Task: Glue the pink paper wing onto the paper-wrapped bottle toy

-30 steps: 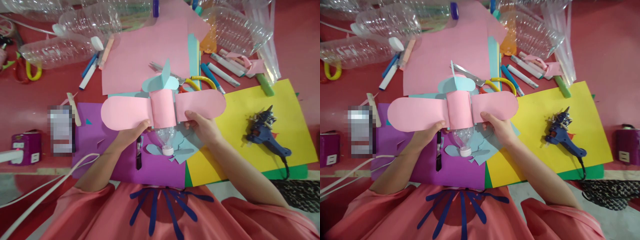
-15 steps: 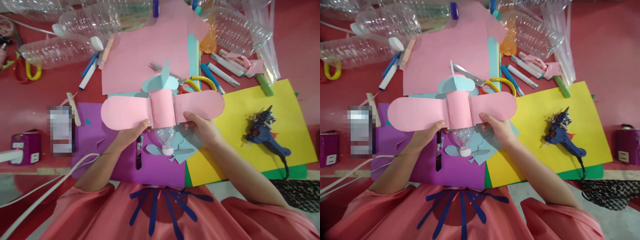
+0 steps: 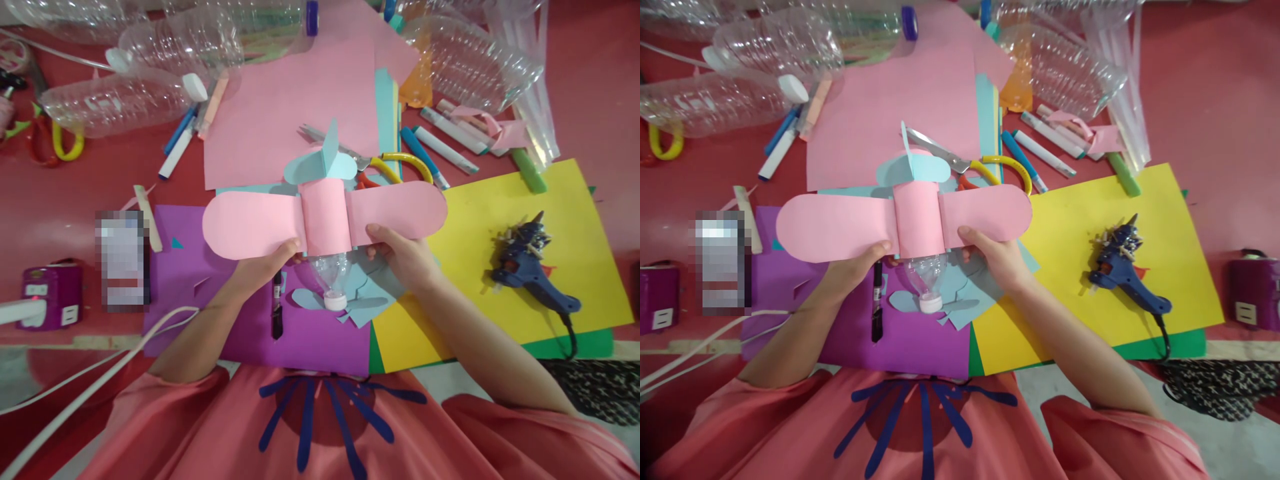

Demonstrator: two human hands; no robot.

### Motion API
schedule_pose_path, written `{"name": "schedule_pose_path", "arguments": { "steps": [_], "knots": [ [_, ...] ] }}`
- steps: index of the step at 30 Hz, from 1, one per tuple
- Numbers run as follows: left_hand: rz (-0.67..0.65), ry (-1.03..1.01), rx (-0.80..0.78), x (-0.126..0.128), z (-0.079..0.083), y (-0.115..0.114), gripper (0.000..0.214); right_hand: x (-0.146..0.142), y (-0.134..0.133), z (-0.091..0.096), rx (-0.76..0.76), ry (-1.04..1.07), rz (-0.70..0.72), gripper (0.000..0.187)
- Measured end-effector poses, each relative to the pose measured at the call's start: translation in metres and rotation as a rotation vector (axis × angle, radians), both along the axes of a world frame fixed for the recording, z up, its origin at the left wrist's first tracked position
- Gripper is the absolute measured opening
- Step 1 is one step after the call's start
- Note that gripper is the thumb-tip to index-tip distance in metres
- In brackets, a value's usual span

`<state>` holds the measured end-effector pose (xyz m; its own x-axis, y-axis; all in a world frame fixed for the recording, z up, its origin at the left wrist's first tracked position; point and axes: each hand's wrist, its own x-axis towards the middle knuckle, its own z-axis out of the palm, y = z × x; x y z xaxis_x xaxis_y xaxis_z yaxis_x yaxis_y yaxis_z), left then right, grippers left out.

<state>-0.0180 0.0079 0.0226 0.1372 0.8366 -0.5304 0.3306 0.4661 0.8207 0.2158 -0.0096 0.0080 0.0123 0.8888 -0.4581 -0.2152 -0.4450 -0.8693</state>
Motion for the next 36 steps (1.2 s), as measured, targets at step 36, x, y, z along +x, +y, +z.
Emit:
{"name": "schedule_pose_path", "arguments": {
  "steps": [36],
  "knots": [
    [-0.147, 0.119, -0.032, 0.002, 0.007, 0.002, 0.036, -0.016, -0.001, 0.006, 0.100, -0.182, 0.036, 0.035]
  ]
}}
